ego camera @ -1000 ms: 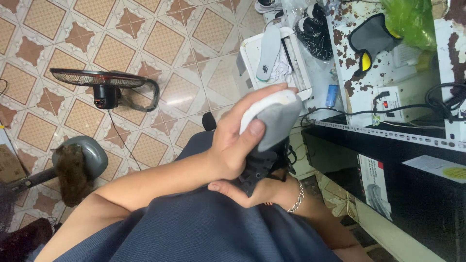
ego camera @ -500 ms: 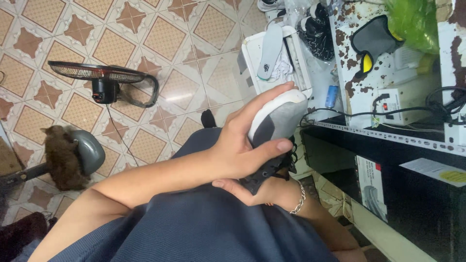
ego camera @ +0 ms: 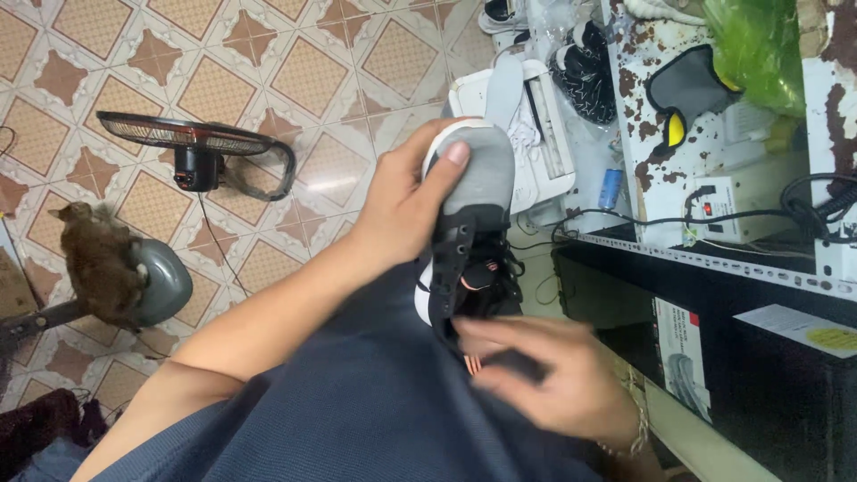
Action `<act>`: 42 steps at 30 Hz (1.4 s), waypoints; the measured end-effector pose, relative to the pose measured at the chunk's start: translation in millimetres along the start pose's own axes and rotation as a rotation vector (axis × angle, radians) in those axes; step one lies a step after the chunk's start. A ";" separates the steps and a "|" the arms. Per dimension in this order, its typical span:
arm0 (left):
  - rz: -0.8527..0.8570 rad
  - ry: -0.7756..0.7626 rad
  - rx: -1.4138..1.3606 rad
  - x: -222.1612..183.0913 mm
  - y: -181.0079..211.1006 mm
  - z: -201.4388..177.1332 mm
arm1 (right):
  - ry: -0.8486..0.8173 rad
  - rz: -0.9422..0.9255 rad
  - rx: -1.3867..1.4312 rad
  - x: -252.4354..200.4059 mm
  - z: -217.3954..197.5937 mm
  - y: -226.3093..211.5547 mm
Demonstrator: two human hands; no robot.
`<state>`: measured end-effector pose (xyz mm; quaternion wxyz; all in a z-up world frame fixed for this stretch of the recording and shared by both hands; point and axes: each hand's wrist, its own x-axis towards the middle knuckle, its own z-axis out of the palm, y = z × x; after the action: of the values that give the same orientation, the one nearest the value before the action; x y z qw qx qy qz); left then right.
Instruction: The person holds a sneaker on their lap and dries it with a red hairdryer, aiming the airflow at the shoe's upper and sole while rotating the shoe to reach different sides. They then set the hairdryer aside and handle the shoe, adjusting the laces and pressing on the sole and heel.
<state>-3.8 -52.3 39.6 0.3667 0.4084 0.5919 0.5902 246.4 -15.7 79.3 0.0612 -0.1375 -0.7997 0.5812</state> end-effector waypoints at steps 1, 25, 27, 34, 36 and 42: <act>-0.019 -0.022 -0.016 -0.5 -1.6 -1.4 | 0.206 0.165 0.102 -36.6 7.0 48.5; 0.449 -0.175 0.194 6.9 65.9 -34.0 | 0.385 -0.032 0.564 25.9 48.6 56.7; 0.468 -0.190 0.205 6.9 71.0 -37.6 | 0.388 -0.034 0.536 23.0 49.2 57.4; 0.538 -0.285 0.214 8.5 84.2 -42.9 | 0.381 -0.064 0.409 13.7 44.7 55.1; 0.550 -0.306 0.235 9.7 86.6 -42.0 | 0.385 -0.063 0.400 10.6 43.2 54.3; 0.568 -0.420 0.224 10.7 88.2 -36.6 | 0.381 -0.057 0.357 -0.8 44.8 56.0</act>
<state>-37.1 -59.7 129.3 0.2547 0.7061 0.4280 0.5033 243.9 -40.7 12.1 0.2502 -0.2090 -0.6621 0.6748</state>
